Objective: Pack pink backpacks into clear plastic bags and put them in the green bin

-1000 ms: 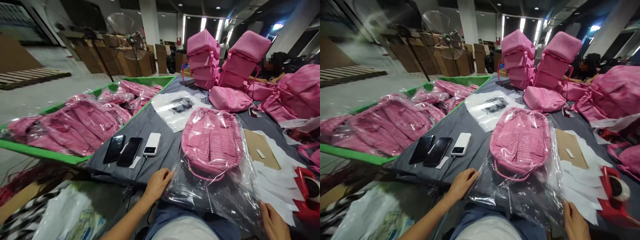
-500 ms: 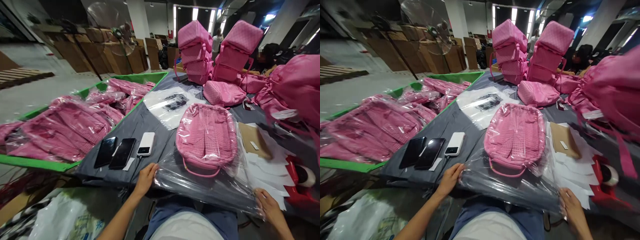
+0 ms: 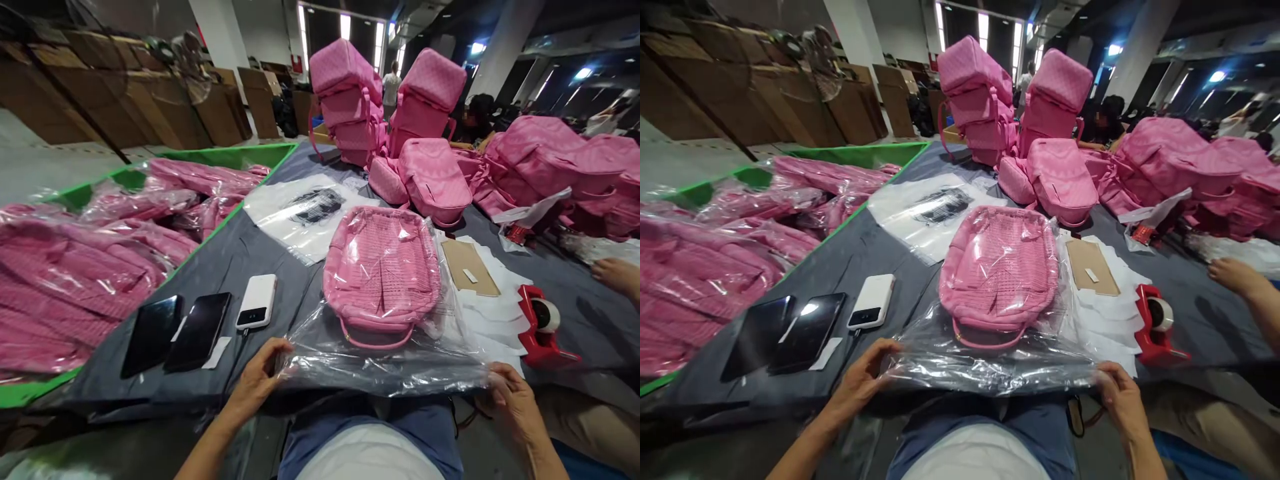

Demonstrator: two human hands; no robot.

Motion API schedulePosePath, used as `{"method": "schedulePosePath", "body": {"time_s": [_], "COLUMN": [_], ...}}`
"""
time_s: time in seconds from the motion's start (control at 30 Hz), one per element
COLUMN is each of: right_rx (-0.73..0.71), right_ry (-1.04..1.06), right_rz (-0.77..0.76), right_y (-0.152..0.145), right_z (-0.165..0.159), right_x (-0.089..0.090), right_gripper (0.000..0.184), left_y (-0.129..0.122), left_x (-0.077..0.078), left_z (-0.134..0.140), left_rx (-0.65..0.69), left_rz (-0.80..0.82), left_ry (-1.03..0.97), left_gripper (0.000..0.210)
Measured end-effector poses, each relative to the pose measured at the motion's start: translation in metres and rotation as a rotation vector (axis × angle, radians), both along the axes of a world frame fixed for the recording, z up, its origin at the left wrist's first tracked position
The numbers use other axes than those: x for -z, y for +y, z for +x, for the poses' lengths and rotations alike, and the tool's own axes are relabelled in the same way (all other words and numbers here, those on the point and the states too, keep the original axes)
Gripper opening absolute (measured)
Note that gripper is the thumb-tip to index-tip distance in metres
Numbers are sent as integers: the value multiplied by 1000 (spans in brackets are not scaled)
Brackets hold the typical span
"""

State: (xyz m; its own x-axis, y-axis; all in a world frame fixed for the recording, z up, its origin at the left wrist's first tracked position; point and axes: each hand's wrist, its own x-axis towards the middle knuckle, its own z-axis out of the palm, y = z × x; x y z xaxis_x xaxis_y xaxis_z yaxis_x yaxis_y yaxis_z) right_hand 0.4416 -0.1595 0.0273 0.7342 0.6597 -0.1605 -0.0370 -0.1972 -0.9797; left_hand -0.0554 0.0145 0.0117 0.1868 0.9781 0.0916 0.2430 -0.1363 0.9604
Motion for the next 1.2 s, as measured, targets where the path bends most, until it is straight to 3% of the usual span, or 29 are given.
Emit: {"method": "schedulePosePath", "body": {"time_s": [0.1,0.27,0.43,0.57,0.63,0.73,0.77,0.83,0.9,0.97,1.2], "right_rx": [53,60,116,171,153,124,126,134,132,121,92], "right_ry": [-321,-193,-185,-162,-160,-174,-182,-201,-218,-229,-235], "right_rz": [82,293,271,238,262,269,266,269,276,278,257], "right_y": [13,45,72,82,82,82,81,81,82,84,83], "right_z": [2,-10,-24,-28,-29,-30,-29,-29,-28,-27,-27], "right_x": [-10,-6,-1,4,6,7,6,4,2,1,-6], "right_gripper": [51,55,61,68,69,69,69,68,65,62,62], "left_y": [8,18,32,47,48,37,30,17,7,4,19], "left_x": [7,14,12,11,6,-10,-16,-29,-40,-46,-54], "left_z": [5,16,30,40,48,70,81,104,124,138,140], "left_rx": [-84,-196,-191,-173,-274,-514,-509,-319,-69,60,110], "left_rz": [222,352,139,-5,154,635,782,987,1067,1069,1127], "left_ry": [138,117,13,99,218,415,476,540,509,453,474], "left_gripper": [49,61,70,81,79,56,47,41,45,54,23]}}
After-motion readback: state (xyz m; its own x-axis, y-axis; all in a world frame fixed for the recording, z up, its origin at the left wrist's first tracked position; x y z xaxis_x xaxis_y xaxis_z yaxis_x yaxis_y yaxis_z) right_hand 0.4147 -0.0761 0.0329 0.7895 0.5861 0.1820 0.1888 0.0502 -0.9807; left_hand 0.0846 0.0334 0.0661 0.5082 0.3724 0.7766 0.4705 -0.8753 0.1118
